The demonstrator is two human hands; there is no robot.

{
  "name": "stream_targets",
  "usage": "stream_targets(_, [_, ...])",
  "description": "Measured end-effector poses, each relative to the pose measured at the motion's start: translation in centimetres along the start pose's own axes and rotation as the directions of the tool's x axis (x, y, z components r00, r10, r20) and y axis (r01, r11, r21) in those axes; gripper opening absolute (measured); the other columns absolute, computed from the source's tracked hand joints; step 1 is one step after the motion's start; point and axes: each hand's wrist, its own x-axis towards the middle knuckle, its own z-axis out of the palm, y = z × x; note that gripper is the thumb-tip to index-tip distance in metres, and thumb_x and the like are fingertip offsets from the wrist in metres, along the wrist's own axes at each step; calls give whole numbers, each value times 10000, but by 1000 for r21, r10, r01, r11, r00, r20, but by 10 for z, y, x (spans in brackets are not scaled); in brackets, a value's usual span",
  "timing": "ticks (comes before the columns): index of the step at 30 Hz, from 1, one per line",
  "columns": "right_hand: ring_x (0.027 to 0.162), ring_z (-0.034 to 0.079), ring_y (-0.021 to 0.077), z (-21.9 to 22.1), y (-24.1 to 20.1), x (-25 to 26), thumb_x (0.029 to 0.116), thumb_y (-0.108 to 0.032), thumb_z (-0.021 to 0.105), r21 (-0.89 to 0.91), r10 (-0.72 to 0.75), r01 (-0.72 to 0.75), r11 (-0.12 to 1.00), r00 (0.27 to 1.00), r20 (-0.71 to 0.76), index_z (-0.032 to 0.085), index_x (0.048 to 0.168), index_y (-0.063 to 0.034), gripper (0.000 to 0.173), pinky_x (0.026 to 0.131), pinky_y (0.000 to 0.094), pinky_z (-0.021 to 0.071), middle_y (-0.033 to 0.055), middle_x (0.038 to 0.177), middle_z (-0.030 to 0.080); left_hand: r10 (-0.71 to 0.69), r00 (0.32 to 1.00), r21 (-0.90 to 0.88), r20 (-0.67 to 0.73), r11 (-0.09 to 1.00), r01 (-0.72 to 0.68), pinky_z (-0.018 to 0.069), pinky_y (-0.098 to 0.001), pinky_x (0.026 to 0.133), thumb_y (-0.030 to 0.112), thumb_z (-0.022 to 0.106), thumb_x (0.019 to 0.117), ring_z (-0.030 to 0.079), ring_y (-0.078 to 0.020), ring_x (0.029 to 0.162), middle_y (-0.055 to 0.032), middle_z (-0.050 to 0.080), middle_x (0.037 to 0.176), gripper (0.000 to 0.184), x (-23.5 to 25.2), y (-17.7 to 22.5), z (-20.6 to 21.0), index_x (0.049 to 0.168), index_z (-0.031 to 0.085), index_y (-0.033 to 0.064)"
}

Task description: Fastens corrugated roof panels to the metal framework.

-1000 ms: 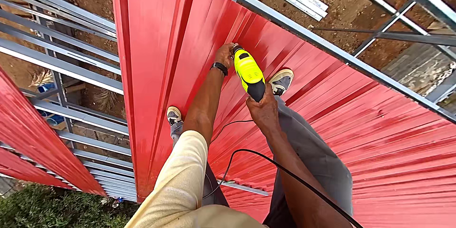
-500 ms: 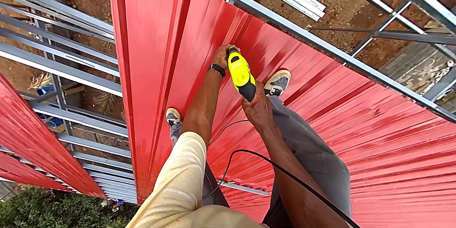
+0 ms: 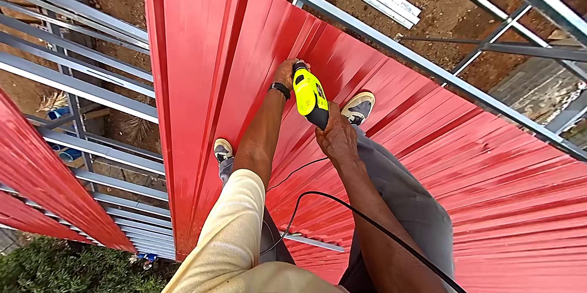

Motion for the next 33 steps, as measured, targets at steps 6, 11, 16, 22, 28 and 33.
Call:
stream_targets(6, [911, 694, 419, -17, -4, 5, 858, -142, 727, 21, 40, -41, 999, 998, 42, 499, 1386, -145, 576, 720, 621, 536, 195, 977, 697, -2, 999, -20, -35, 1000, 2, 586, -372, 649, 179, 536, 996, 671, -236, 745, -150, 668, 902, 192, 5, -3, 2, 1078, 598, 17])
stream_targets(11, [908, 697, 429, -31, -6, 11, 853, -152, 754, -21, 46, -44, 999, 994, 101, 474, 1391, -137, 606, 721, 635, 539, 202, 986, 699, 19, 999, -17, -39, 1000, -19, 577, -364, 635, 161, 562, 974, 671, -233, 735, -152, 676, 886, 173, 3, -6, 1, 1038, 618, 11])
stream_targets(16, [893, 692, 416, -54, -17, 24, 848, -151, 773, -282, -99, 126, 951, 989, 108, 551, 1267, -133, 475, 662, 589, 546, 173, 995, 694, 5, 1000, -66, -18, 998, -6, 591, -364, 652, 153, 528, 983, 682, -232, 754, -149, 679, 905, 183, 4, -5, -2, 1069, 602, 10])
stream_targets(22, [918, 691, 415, -46, -11, 20, 837, -138, 780, -273, -131, 141, 952, 990, 54, 542, 1326, -107, 545, 693, 583, 554, 179, 1033, 694, 10, 1000, -94, 20, 996, -8, 584, -350, 638, 184, 509, 1008, 681, -218, 723, -139, 685, 869, 203, 8, -12, 0, 1032, 614, 12])
stream_targets(28, [873, 693, 425, -55, -5, 26, 831, -122, 776, -237, -107, 122, 964, 991, 77, 552, 1269, -119, 491, 642, 597, 541, 188, 976, 688, 1, 1000, -149, 14, 989, 1, 592, -371, 646, 182, 510, 1001, 682, -237, 734, -150, 672, 871, 189, 7, -12, 3, 1027, 593, 15])
stream_targets(33, [779, 691, 436, -58, -14, 25, 828, -153, 757, -145, -21, 37, 989, 994, 109, 505, 1290, -113, 527, 585, 611, 514, 197, 871, 679, 27, 999, -99, -23, 995, -29, 577, -374, 625, 184, 550, 968, 672, -224, 709, -137, 675, 837, 173, 4, -12, 5, 993, 616, 26])
